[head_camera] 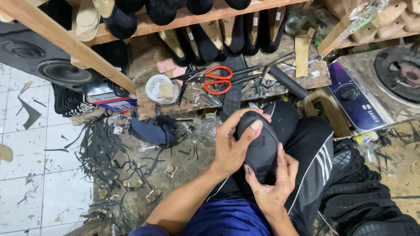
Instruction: The person picks up a black shoe upper and a separate sole, then repeatedly presses the sole onto the shoe to attach it. They use a small metal tool to pry and adjust the edges of the sole, checking the fit by hand throughout the process.
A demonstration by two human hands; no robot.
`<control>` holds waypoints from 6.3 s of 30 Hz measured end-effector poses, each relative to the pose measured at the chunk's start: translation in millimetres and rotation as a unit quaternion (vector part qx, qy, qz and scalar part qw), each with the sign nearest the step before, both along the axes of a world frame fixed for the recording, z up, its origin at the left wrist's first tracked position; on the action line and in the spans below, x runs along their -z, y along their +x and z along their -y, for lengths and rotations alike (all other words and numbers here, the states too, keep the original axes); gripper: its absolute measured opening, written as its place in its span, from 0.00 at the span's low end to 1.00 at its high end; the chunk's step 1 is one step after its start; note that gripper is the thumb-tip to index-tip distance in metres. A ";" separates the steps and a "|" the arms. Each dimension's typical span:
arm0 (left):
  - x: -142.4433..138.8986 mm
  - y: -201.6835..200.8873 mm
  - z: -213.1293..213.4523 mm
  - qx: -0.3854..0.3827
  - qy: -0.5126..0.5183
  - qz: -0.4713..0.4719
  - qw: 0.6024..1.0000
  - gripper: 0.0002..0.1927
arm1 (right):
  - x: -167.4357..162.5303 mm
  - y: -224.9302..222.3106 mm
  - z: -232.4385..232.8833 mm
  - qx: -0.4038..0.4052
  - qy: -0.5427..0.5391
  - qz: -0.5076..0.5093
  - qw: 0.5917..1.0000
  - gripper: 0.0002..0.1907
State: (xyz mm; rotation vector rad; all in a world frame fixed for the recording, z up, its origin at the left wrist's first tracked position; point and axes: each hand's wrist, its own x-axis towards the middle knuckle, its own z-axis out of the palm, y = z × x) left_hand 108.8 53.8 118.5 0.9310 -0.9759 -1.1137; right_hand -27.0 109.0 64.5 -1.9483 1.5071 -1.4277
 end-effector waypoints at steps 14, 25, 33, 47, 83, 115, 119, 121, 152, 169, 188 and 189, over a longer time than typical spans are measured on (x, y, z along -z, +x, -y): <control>32.1 24.3 35.0 -0.054 -0.005 -0.083 0.995 0.12 | 2.1 9.8 0.0 0.027 0.019 -0.119 0.992 0.45; 91.9 66.1 65.0 -0.075 0.056 -0.263 0.960 0.18 | 32.1 1.8 -5.7 -0.030 0.015 0.046 0.998 0.46; 160.4 90.4 84.7 -0.188 0.075 -0.158 0.967 0.12 | 46.1 4.5 4.2 -0.072 0.123 0.188 0.972 0.56; 219.7 110.0 94.6 -0.221 0.105 -0.169 0.955 0.09 | 39.7 2.4 11.0 -0.081 0.067 0.163 0.981 0.58; 154.8 77.4 72.5 -0.215 0.011 -0.170 0.962 0.12 | 24.9 -13.1 -9.4 -0.073 0.021 0.020 0.997 0.21; 30.4 -80.6 20.1 0.272 0.031 -0.033 0.961 0.18 | -6.8 -94.6 -54.0 -0.019 0.199 -0.154 0.968 0.50; 58.8 -92.8 29.7 0.274 0.043 -0.017 0.961 0.17 | -1.7 -99.8 -49.7 0.012 0.210 -0.219 0.953 0.51; 72.3 -96.8 38.1 0.267 0.060 -0.018 0.962 0.16 | -0.5 -100.1 -41.3 0.021 0.201 -0.252 0.946 0.53; 99.7 -99.7 75.6 0.184 -0.198 0.599 0.754 0.23 | 11.1 -105.3 32.2 0.030 0.313 -0.267 0.911 0.66; 66.8 -95.0 47.1 0.294 -0.122 0.703 0.636 0.49 | 8.2 -99.2 39.9 0.022 0.305 -0.290 0.907 0.66; 59.7 -95.0 51.1 0.338 -0.090 0.753 0.557 0.62 | 1.4 -101.3 53.7 -0.017 0.308 -0.290 0.906 0.68; 65.1 -96.4 48.9 0.320 -0.105 0.760 0.556 0.57 | -1.9 -102.5 55.7 -0.025 0.314 -0.295 0.902 0.68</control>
